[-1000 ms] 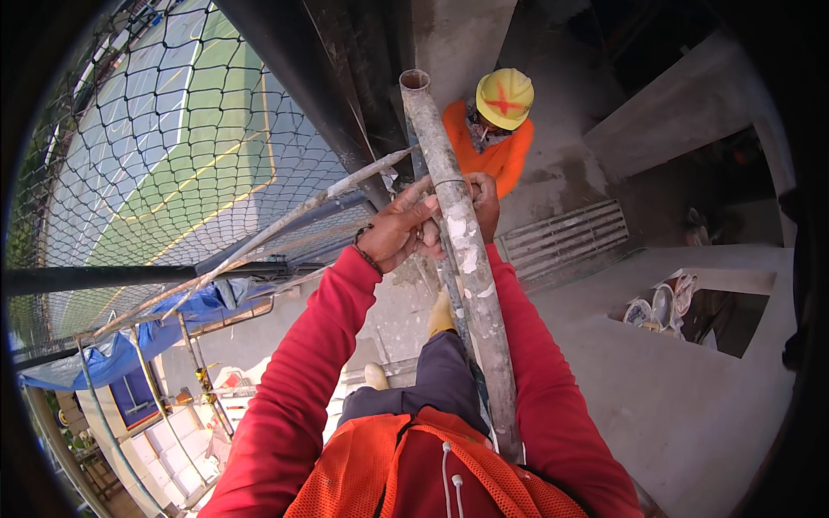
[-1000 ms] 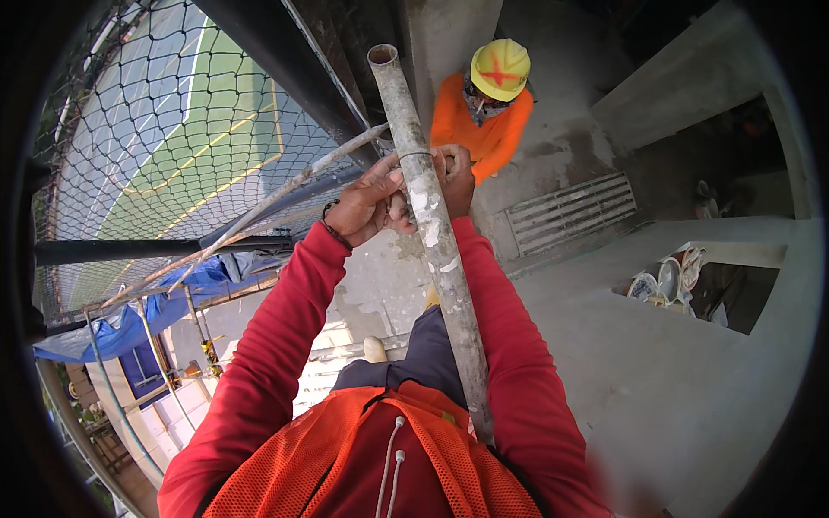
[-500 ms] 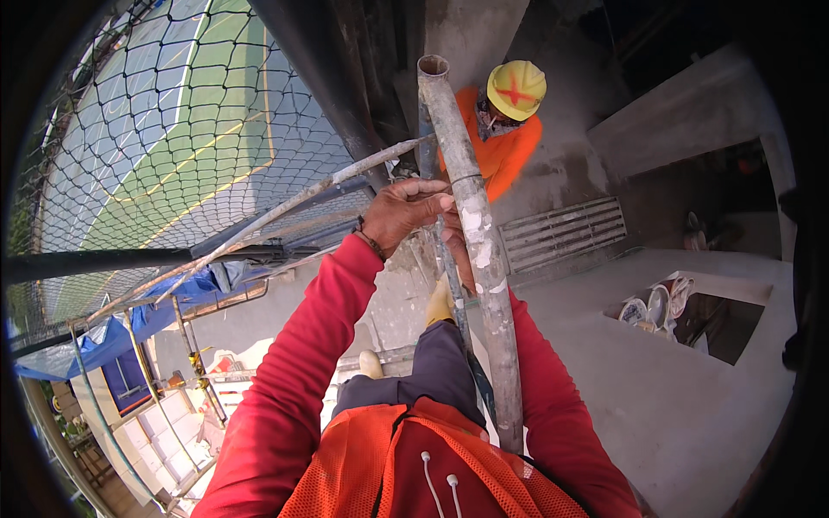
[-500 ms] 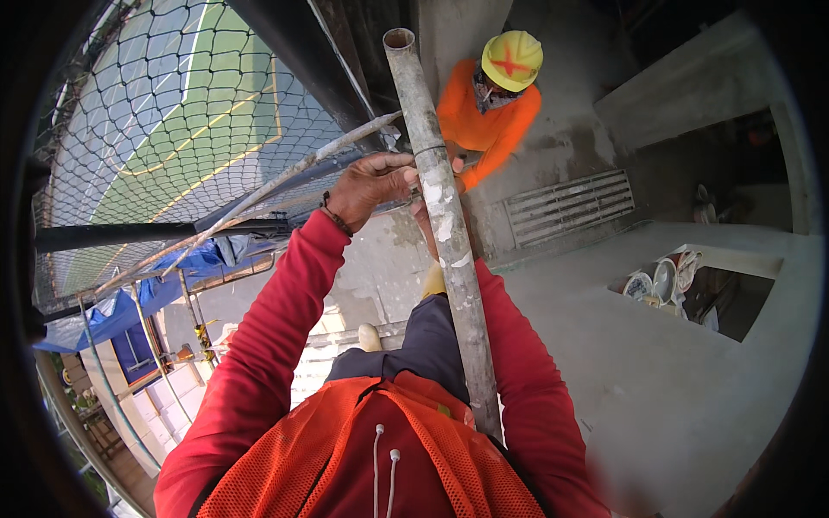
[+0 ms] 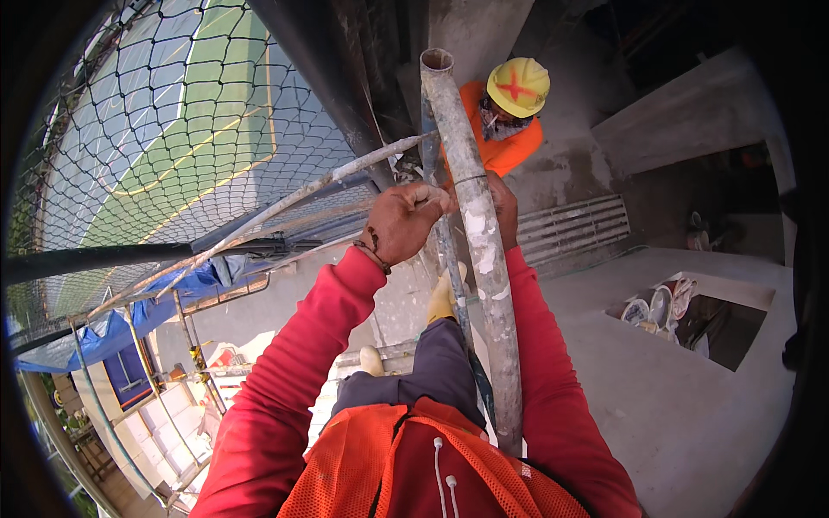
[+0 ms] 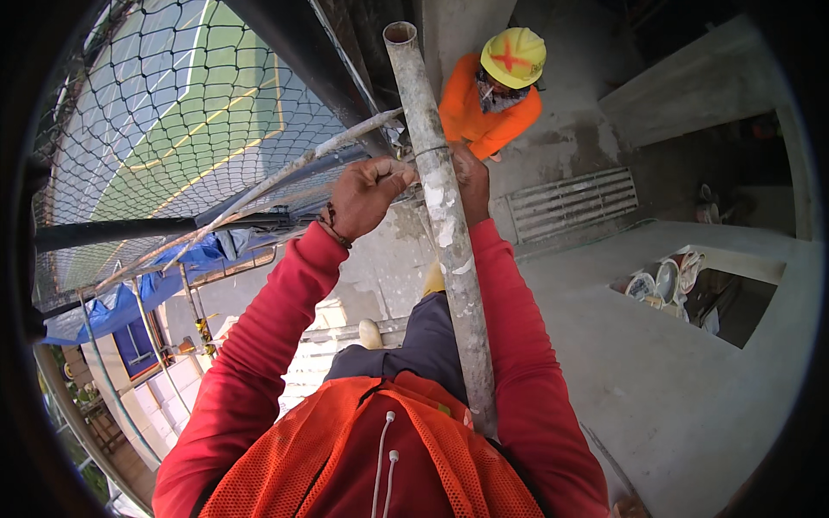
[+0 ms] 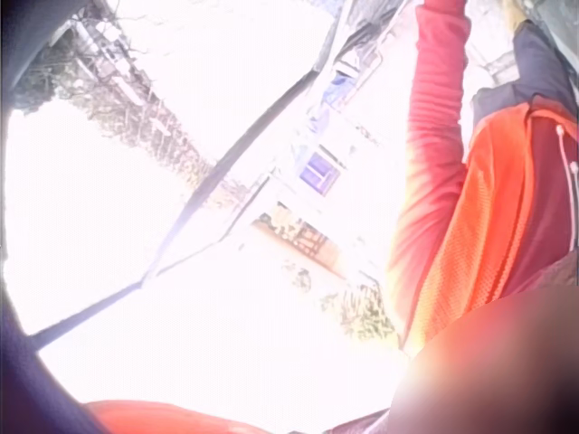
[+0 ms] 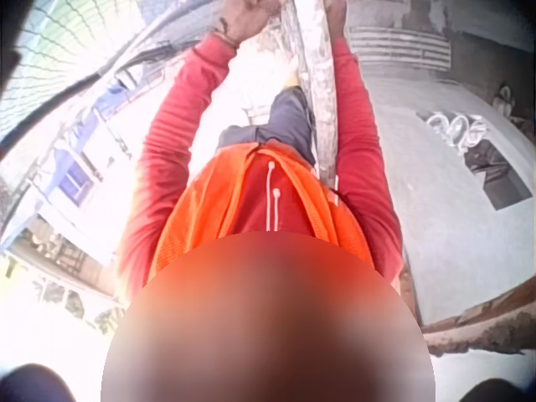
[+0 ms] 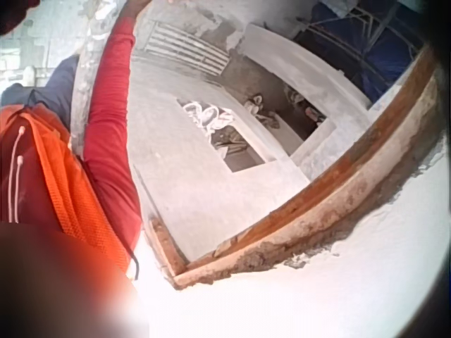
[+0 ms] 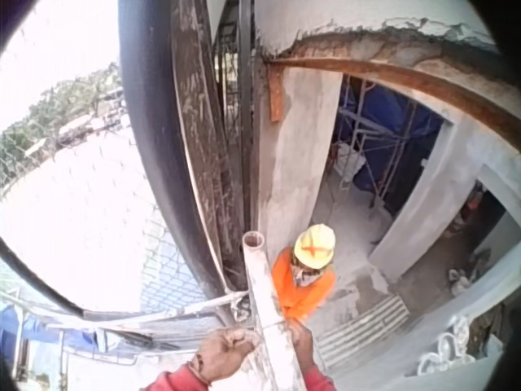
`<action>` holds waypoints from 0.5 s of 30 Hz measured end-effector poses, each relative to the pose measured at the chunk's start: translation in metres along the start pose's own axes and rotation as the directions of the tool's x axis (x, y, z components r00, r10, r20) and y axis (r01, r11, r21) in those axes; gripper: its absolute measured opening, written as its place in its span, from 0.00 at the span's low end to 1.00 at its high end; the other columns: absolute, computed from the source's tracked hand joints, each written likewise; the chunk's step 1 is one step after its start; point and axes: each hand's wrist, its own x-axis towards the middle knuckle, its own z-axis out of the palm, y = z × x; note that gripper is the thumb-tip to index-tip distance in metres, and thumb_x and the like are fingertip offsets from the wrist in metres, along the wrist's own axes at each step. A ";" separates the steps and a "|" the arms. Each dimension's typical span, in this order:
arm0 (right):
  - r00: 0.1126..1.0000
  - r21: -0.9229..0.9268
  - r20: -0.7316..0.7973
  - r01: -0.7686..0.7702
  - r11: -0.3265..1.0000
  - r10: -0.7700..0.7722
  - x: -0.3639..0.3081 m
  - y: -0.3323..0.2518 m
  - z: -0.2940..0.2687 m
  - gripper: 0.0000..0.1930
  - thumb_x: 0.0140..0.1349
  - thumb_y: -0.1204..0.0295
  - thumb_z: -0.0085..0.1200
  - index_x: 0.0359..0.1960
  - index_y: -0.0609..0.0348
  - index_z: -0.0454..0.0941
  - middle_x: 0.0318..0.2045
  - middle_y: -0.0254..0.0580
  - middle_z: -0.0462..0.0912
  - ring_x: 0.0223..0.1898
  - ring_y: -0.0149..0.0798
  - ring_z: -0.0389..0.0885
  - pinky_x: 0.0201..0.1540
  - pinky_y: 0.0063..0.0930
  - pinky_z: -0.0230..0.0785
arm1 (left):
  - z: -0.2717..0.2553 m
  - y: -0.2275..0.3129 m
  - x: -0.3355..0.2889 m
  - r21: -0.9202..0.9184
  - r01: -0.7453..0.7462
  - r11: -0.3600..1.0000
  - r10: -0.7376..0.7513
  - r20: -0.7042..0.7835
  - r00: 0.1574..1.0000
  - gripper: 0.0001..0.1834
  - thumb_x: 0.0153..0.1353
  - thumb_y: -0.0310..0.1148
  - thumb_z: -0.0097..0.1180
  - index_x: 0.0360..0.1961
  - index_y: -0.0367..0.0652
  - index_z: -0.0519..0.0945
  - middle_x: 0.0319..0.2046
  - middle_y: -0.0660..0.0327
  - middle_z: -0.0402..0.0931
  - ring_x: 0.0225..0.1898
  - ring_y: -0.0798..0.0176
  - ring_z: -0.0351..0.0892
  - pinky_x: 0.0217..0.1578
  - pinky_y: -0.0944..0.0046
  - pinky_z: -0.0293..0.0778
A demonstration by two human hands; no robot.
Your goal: The person assembles scaffolding on a construction site. They lift and position wooden planks onto the metal frame, then secure metal poles using wire ties. Another worker is visible nearby.
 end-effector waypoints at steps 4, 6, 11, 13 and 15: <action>0.878 0.605 0.444 -0.440 0.663 0.177 0.017 0.035 0.010 0.07 0.66 0.76 0.60 0.45 0.61 0.80 0.40 0.40 0.83 0.51 0.42 0.83 0.52 0.40 0.79 | 0.028 -0.015 -0.006 -0.691 0.489 0.532 -0.361 0.338 0.869 0.06 0.70 0.33 0.61 0.45 0.49 0.86 0.31 0.70 0.81 0.22 0.75 0.73 0.16 0.74 0.61; 0.776 0.727 0.631 -0.595 0.343 0.009 0.018 0.055 0.017 0.13 0.65 0.73 0.63 0.49 0.61 0.79 0.48 0.46 0.82 0.60 0.49 0.77 0.62 0.50 0.74 | 0.072 -0.014 -0.007 -0.811 0.325 0.486 -0.366 0.148 0.919 0.07 0.70 0.32 0.60 0.46 0.47 0.86 0.32 0.70 0.81 0.25 0.75 0.75 0.20 0.73 0.67; 0.699 0.466 0.662 -0.667 0.582 0.271 0.034 0.083 -0.016 0.27 0.66 0.67 0.62 0.64 0.63 0.70 0.59 0.50 0.78 0.66 0.51 0.74 0.67 0.50 0.71 | 0.099 -0.013 -0.015 -0.715 0.122 0.689 -0.229 -0.054 0.972 0.14 0.71 0.30 0.57 0.56 0.42 0.83 0.32 0.70 0.83 0.30 0.74 0.79 0.35 0.69 0.78; 0.689 0.284 0.633 -0.631 0.722 0.352 0.025 0.083 -0.044 0.30 0.70 0.61 0.58 0.68 0.64 0.67 0.62 0.51 0.77 0.66 0.50 0.75 0.66 0.46 0.73 | 0.085 -0.017 -0.032 -0.679 0.300 0.670 -0.339 0.080 0.937 0.14 0.72 0.29 0.56 0.56 0.42 0.84 0.29 0.70 0.83 0.28 0.74 0.78 0.32 0.69 0.76; 0.752 0.232 0.489 -0.601 0.765 0.442 0.028 0.092 -0.058 0.32 0.74 0.53 0.51 0.69 0.65 0.66 0.61 0.50 0.78 0.65 0.46 0.77 0.62 0.42 0.77 | 0.050 -0.036 -0.041 -0.454 0.323 0.831 -0.351 0.023 0.936 0.12 0.71 0.28 0.57 0.53 0.40 0.84 0.34 0.67 0.84 0.34 0.74 0.80 0.35 0.68 0.77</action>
